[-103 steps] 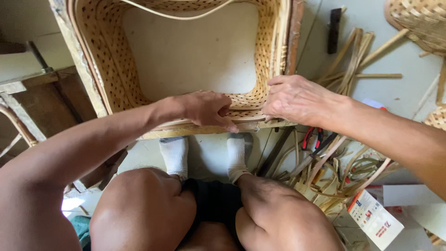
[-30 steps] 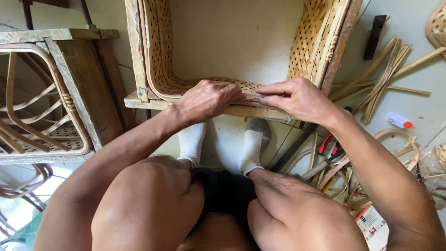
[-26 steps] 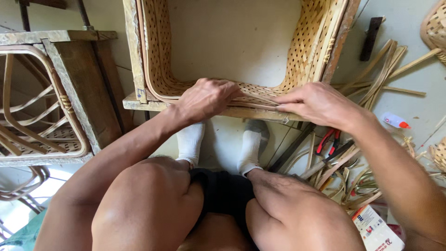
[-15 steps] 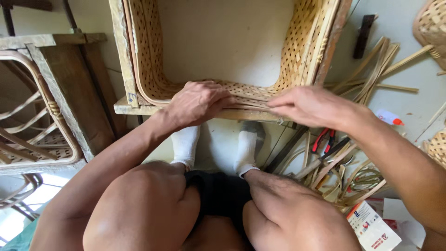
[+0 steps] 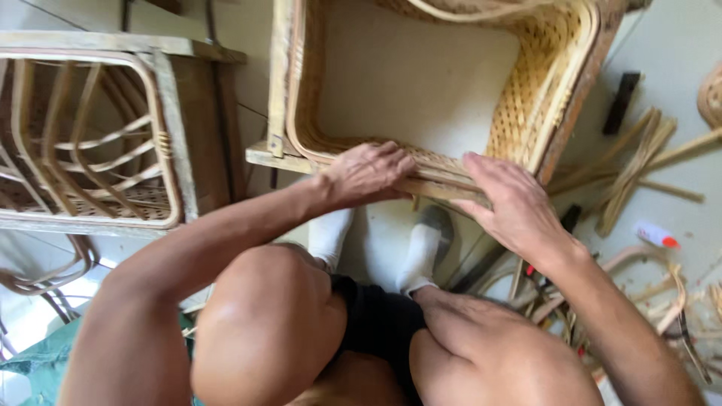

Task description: The person weaves a rattan basket by hand, inserting and securing curved rattan strips into the basket frame. They use a hammer to tap the strips into place and adjust the basket's position on a wooden jig.

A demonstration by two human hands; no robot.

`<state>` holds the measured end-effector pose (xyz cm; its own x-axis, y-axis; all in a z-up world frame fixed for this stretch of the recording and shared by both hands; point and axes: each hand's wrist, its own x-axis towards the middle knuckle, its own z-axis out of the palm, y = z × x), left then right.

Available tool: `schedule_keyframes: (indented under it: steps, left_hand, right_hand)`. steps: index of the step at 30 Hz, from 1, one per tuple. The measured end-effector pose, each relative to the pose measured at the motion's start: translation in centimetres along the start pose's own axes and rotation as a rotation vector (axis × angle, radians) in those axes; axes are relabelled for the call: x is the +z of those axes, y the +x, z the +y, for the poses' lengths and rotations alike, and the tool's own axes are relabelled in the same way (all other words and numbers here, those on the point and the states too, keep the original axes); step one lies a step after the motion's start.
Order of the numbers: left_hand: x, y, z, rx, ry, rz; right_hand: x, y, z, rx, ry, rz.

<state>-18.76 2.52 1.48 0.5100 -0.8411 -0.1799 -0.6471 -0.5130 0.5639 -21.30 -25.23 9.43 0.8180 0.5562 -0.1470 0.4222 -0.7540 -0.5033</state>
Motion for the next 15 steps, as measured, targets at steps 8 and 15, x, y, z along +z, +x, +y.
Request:
schedule_keyframes:
  steps: [8,15]
  left_hand:
    - [-8.1,6.2,-6.8,-0.069,0.255,0.663]
    - [-6.8,16.9,-12.3,-0.15,0.474,0.436]
  right_hand:
    - [-0.2,8.6,-0.2,0.452,0.662,-0.573]
    - [5.6,16.4,1.0,0.125,0.578,-0.989]
